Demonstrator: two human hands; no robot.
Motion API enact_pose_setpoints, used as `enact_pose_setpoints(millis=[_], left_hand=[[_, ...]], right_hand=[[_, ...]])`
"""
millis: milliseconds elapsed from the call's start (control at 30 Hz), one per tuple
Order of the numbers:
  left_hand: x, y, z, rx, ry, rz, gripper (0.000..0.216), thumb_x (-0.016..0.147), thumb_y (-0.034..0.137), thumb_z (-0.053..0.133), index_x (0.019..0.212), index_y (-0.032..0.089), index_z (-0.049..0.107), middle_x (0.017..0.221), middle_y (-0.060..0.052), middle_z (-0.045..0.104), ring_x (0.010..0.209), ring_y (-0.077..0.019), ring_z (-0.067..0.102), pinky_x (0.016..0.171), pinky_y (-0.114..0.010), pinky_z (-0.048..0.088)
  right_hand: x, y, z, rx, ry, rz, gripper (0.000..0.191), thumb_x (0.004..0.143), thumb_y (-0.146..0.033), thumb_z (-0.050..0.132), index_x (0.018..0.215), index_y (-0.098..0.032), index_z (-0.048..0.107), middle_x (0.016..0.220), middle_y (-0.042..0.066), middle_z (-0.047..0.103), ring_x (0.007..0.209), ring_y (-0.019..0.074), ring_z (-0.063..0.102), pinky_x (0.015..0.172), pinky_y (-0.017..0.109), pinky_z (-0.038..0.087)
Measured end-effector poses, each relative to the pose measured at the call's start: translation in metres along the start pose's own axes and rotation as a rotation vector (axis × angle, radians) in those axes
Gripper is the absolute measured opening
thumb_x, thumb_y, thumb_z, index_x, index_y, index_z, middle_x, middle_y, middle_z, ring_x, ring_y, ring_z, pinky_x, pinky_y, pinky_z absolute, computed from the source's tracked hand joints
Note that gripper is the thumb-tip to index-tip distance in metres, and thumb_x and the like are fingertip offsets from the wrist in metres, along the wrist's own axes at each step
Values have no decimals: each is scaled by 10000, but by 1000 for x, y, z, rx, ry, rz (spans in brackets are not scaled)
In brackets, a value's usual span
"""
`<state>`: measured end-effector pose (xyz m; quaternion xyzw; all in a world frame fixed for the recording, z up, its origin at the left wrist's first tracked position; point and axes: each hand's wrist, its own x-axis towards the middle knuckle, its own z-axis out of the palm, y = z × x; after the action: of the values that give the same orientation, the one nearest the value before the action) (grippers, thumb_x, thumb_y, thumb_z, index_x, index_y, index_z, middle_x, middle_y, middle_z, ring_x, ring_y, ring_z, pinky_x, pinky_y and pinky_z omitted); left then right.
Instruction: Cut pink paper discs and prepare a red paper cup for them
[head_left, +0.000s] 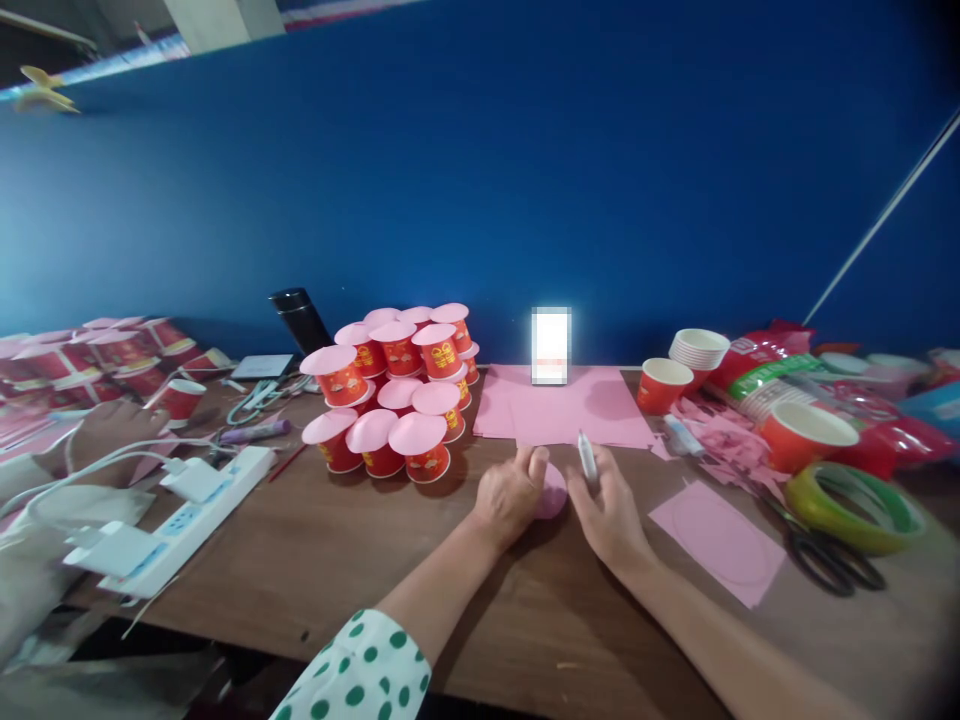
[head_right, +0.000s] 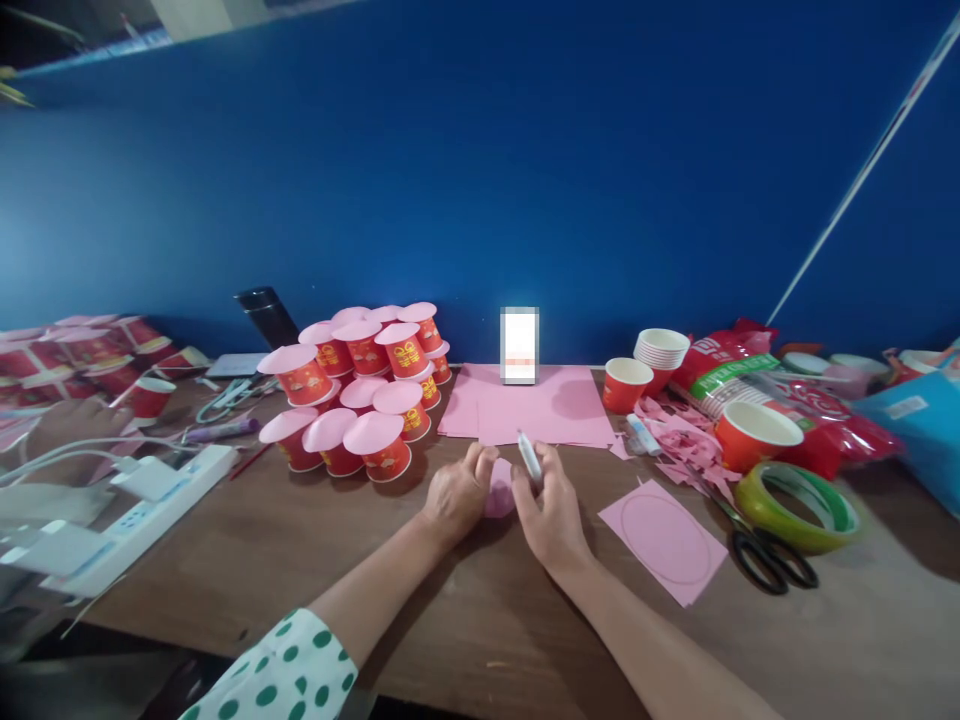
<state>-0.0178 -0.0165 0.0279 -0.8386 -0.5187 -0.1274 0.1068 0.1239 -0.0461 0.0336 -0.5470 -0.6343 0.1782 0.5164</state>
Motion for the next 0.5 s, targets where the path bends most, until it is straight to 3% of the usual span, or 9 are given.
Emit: enact_pose_setpoints(millis=[100,233,333,500], left_hand=[[3,-4,3,15,111,29,304,866,155,387,1140,164,518,1119,-130,589,864,-196,637,724,-317,510],[3,-7,6,65,306,38,426,874,191,396,1294,125,427,1362,-155,450,1278,-248,380,1056,-437,294],[1,-7,3,74,301,6,476,883,244,376,1351,150,376,1433,-111,371,1352,-246,250,1104,-487,169],[0,-4,-1,32,276,-48,500,861,385,415,1319,185,438,1463,-108,313,1370,-270,194,1099,-546,95]], right_hand=[[6,12,0,-29,16,92,283,859,-290,424,1099,-162,503,830,50,603,719,204,568,689,349,478],[10,19,1,-36,-13,90,272,871,-261,363,1080,-154,500,828,70,603,731,218,577,693,364,469],[9,18,4,-51,-55,43,212,871,-244,367,1019,-166,497,796,61,614,723,219,592,696,362,468],[8,18,8,-74,-35,29,228,857,-235,380,1044,-161,488,834,86,645,756,229,616,712,371,478]])
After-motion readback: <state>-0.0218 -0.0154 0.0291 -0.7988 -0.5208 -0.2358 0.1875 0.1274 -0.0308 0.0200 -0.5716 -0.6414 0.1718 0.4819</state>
